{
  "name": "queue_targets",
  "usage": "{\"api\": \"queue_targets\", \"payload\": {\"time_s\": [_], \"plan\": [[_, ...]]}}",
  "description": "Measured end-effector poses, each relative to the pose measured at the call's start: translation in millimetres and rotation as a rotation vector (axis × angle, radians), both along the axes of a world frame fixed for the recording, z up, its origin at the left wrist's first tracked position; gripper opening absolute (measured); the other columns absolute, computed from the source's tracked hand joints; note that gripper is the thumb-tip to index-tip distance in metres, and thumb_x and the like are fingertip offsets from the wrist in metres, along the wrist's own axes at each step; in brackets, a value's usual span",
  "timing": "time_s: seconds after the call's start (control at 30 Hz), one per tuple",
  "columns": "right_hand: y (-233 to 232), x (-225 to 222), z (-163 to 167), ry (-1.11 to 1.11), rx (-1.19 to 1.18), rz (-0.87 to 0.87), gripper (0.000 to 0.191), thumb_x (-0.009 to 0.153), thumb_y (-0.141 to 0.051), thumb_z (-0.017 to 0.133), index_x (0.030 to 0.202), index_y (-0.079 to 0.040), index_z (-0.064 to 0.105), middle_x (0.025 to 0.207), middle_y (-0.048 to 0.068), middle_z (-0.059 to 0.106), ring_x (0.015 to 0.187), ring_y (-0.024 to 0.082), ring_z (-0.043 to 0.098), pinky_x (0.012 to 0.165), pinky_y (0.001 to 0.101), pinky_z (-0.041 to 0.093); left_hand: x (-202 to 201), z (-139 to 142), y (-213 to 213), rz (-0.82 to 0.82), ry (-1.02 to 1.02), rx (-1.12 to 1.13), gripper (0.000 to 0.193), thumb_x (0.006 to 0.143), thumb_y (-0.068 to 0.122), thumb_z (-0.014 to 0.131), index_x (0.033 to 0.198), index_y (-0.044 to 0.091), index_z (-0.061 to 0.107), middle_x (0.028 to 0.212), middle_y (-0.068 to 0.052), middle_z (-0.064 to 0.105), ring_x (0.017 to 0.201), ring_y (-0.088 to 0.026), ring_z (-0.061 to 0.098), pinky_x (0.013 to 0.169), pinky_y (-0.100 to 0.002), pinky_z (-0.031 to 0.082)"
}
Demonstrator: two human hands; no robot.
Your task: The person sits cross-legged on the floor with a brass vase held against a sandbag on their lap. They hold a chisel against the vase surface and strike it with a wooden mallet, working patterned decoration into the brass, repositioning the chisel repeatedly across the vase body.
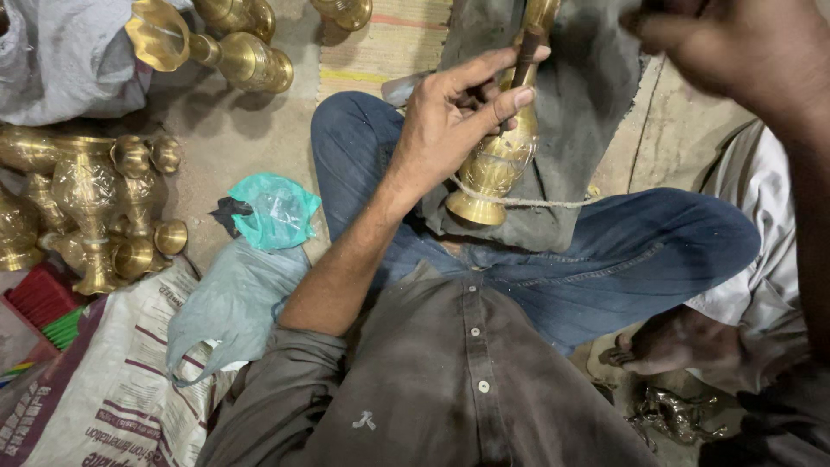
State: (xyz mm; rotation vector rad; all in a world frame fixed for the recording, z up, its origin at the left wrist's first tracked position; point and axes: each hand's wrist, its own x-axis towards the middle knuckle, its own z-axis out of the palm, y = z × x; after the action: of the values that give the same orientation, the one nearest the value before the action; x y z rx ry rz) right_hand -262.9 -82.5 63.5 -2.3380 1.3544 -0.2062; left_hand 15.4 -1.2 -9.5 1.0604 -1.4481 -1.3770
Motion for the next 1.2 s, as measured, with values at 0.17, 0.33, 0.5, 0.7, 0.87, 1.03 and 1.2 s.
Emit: {"api": "queue_targets", "payload": {"time_s": [0.17, 0.33, 0.5, 0.7, 0.87, 1.03, 1.2], "plan": [[0, -3, -1, 0.106, -0.178, 0.111, 0.014, 0.105, -0.014, 0.075, 0.106, 0.0, 0.077, 0.082, 0.014, 0.073, 0.073, 0.024, 0.072, 0.064, 0.0375, 0.058, 0, 1, 0, 0.023, 0.02, 0.02, 0.043, 0.104, 0.026, 0.078, 0.143, 0.013, 0.066, 0.084, 0.002, 0.069, 0.08, -0.004, 0.07, 0.071, -0.022, 0.059], [-4, -7, -3, 0.259, -0.075, 0.033, 0.023, 0.109, -0.021, 0.069, 0.101, 0.0, 0.075, 0.077, 0.016, 0.071, 0.066, 0.027, 0.07, 0.062, 0.041, 0.058, 1, 6, -1, 0.046, -0.039, -0.004, 0.042, 0.104, 0.027, 0.079, 0.142, 0.017, 0.065, 0.084, 0.005, 0.071, 0.079, -0.003, 0.071, 0.07, -0.022, 0.059], [-5, -13, -12, 0.293, -0.048, 0.11, 0.022, 0.102, -0.019, 0.072, 0.108, 0.003, 0.074, 0.078, 0.018, 0.072, 0.064, 0.028, 0.07, 0.06, 0.0402, 0.058, 3, 8, 0, -0.002, 0.015, -0.003, 0.042, 0.107, 0.023, 0.076, 0.146, 0.016, 0.065, 0.081, 0.004, 0.065, 0.079, -0.003, 0.063, 0.072, -0.022, 0.054], [-4, -21, -17, 0.069, -0.205, 0.141, 0.022, 0.11, -0.014, 0.065, 0.115, 0.004, 0.075, 0.088, 0.016, 0.074, 0.074, 0.023, 0.071, 0.068, 0.035, 0.057, 2, 6, 0, -0.014, 0.076, 0.034, 0.041, 0.107, 0.021, 0.076, 0.147, 0.014, 0.065, 0.085, 0.003, 0.067, 0.081, -0.003, 0.065, 0.074, -0.023, 0.055], [-7, -28, -30, 0.555, -0.118, 0.167, 0.029, 0.093, -0.026, 0.079, 0.113, -0.005, 0.076, 0.078, 0.014, 0.074, 0.06, 0.025, 0.071, 0.06, 0.0368, 0.059, 1, 3, 0, 0.034, 0.025, -0.044, 0.038, 0.105, 0.023, 0.078, 0.141, 0.016, 0.066, 0.085, 0.004, 0.072, 0.081, -0.003, 0.071, 0.074, -0.023, 0.061], [-15, -43, -48, 0.116, -0.163, 0.072, 0.017, 0.114, -0.016, 0.069, 0.117, -0.001, 0.076, 0.092, 0.016, 0.074, 0.076, 0.024, 0.072, 0.07, 0.0357, 0.058, 2, 0, 3, 0.011, 0.015, 0.0, 0.045, 0.105, 0.024, 0.076, 0.146, 0.01, 0.065, 0.082, 0.0, 0.068, 0.079, -0.005, 0.068, 0.074, -0.024, 0.059], [-20, -41, -52, 0.226, -0.036, -0.006, 0.016, 0.106, -0.017, 0.076, 0.115, -0.003, 0.077, 0.091, 0.018, 0.075, 0.071, 0.03, 0.071, 0.063, 0.042, 0.057, 1, -4, 0, 0.064, -0.056, -0.051, 0.048, 0.103, 0.027, 0.081, 0.143, 0.008, 0.06, 0.09, 0.001, 0.076, 0.084, -0.004, 0.076, 0.078, -0.024, 0.065]]}}
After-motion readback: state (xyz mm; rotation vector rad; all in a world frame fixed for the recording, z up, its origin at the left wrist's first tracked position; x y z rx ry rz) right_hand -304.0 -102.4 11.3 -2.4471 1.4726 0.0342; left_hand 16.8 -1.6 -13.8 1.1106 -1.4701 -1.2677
